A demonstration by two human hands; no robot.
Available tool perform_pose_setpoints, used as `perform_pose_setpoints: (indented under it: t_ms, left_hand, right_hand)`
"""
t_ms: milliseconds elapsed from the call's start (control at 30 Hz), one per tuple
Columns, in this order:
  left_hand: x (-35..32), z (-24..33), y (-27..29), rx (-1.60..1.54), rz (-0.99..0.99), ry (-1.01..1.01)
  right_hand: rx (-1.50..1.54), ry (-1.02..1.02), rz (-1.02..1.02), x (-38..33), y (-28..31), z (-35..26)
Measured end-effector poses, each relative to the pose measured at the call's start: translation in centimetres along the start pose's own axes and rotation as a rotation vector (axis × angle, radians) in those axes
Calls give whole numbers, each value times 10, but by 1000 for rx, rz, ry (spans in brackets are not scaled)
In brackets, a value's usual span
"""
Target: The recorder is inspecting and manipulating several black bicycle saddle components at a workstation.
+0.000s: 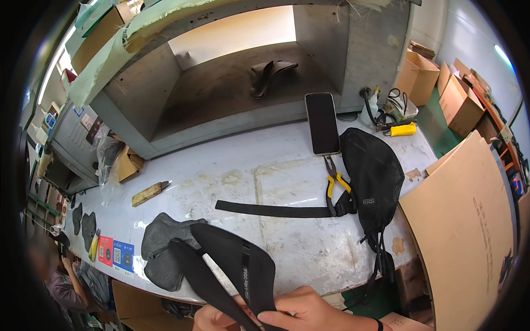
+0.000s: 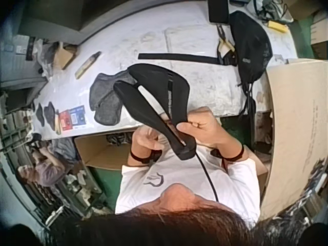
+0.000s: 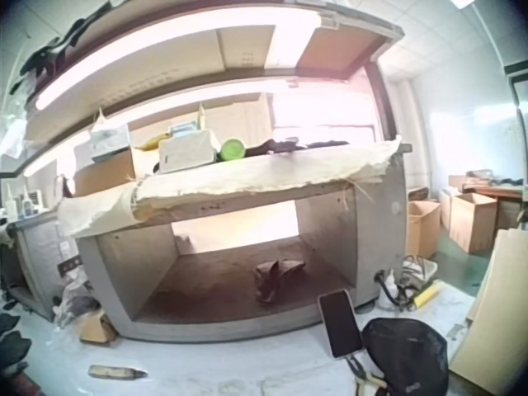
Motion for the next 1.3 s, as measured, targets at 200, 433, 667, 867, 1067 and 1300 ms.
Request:
perform_pose_setpoints:
  t_ms: [200, 433, 667, 867, 1067, 1300]
  left_hand:
    - [-10, 0, -11, 230, 698, -65]
    - [-21, 9, -15, 701, 829, -367]
    - [-27, 3, -29, 598, 676, -293]
    - [-19, 2, -16, -52, 782, -203]
    - [-3, -20, -43, 53, 864, -584]
    - [-14, -22, 33, 42, 653, -9]
  right_hand:
    - [420, -302, 263, 5, 0, 10]
    - [-126, 127, 397, 7, -25, 0]
    - [161, -77, 314, -3, -18, 47]
    - [394, -88, 375, -9, -31, 23]
    - [409, -93, 461, -7, -21, 21]
    - [787, -348, 551, 22, -27, 6]
Point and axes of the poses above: each hand's wrist, its own x-axis towards the middle knuckle, its own y-axis out of the back of the hand, z = x × y, the point moved 1 cm from there along x, towards the middle knuckle, and after that the axes turned 10 degrees about z, right-handed, at the moved point
